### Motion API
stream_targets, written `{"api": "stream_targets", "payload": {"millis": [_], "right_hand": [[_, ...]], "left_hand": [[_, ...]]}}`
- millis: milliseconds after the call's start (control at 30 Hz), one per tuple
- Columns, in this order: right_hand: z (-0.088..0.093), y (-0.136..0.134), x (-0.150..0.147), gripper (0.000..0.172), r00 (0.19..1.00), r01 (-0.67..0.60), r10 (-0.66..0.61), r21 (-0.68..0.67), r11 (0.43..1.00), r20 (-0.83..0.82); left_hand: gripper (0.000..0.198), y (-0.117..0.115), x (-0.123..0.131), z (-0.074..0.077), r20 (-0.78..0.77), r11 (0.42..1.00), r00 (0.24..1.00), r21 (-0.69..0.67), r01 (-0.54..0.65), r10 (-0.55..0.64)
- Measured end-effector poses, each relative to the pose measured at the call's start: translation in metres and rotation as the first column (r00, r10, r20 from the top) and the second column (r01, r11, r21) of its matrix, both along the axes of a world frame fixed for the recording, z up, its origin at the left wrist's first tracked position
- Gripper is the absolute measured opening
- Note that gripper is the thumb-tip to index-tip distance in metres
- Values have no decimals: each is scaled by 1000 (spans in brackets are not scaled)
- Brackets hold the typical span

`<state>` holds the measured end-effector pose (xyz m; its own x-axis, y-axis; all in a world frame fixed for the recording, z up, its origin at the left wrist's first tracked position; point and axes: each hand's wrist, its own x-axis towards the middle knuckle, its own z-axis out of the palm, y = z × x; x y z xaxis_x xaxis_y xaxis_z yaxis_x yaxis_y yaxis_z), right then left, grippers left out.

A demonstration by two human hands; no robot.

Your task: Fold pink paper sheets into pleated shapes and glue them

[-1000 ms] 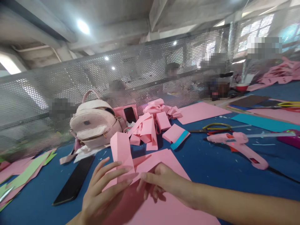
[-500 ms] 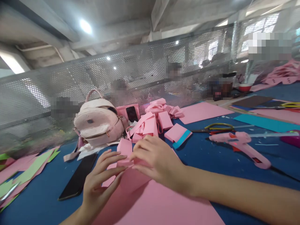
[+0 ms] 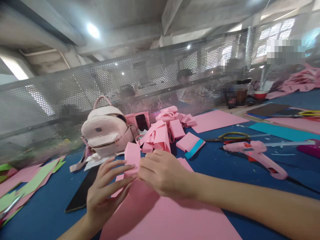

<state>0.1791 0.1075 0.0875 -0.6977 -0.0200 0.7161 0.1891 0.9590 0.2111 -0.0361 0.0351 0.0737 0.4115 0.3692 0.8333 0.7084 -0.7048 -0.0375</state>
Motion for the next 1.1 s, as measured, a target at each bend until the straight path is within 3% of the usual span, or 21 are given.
{"api": "stream_targets", "payload": {"millis": [67, 133, 200, 267, 367, 433, 500, 567, 700, 867, 967, 1100], "right_hand": [[2, 1, 3, 23, 999, -39, 37, 106, 994, 22], [4, 1, 7, 19, 998, -62, 61, 88, 994, 16], [5, 2, 11, 18, 997, -73, 73, -77, 994, -9], [5, 3, 15, 20, 997, -67, 52, -292, 954, -60], [0, 8, 20, 19, 995, -28, -29, -546, 837, -96], [-6, 11, 23, 16, 998, -28, -18, -659, 751, -64], [-12, 12, 25, 13, 999, -44, 34, -730, 683, -28], [-17, 11, 26, 13, 997, -62, 77, -751, 657, -15], [-18, 5, 28, 19, 990, -101, 138, -715, 692, -5], [-12, 0, 27, 27, 983, -62, 165, -683, 728, 86], [-13, 1, 24, 31, 980, -14, 147, -694, 720, 133], [-21, 3, 18, 20, 983, -55, 167, -733, 678, 82]], "left_hand": [[19, -4, -1, 5, -95, 989, 995, 149, -7, 21], [18, -9, -4, 5, -225, 962, 974, 272, 29, 34], [21, -13, -8, 0, -318, 941, 947, 331, 70, 42], [22, -15, -11, -8, -348, 922, 937, 374, 103, 37], [16, -12, -12, -16, -370, 859, 928, 486, 162, 34], [13, -10, -10, -18, -400, 813, 916, 546, 202, 41], [19, -10, -7, -18, -405, 828, 914, 523, 202, 32], [21, -12, -3, -15, -331, 872, 944, 463, 156, 7], [30, -14, 4, -4, -156, 938, 988, 345, 37, 18], [21, -7, 5, 7, -117, 962, 992, 271, -10, 43], [21, -4, 0, 5, -111, 973, 993, 230, -20, 46], [22, 0, -7, -4, -84, 991, 996, 137, -3, 15]]}}
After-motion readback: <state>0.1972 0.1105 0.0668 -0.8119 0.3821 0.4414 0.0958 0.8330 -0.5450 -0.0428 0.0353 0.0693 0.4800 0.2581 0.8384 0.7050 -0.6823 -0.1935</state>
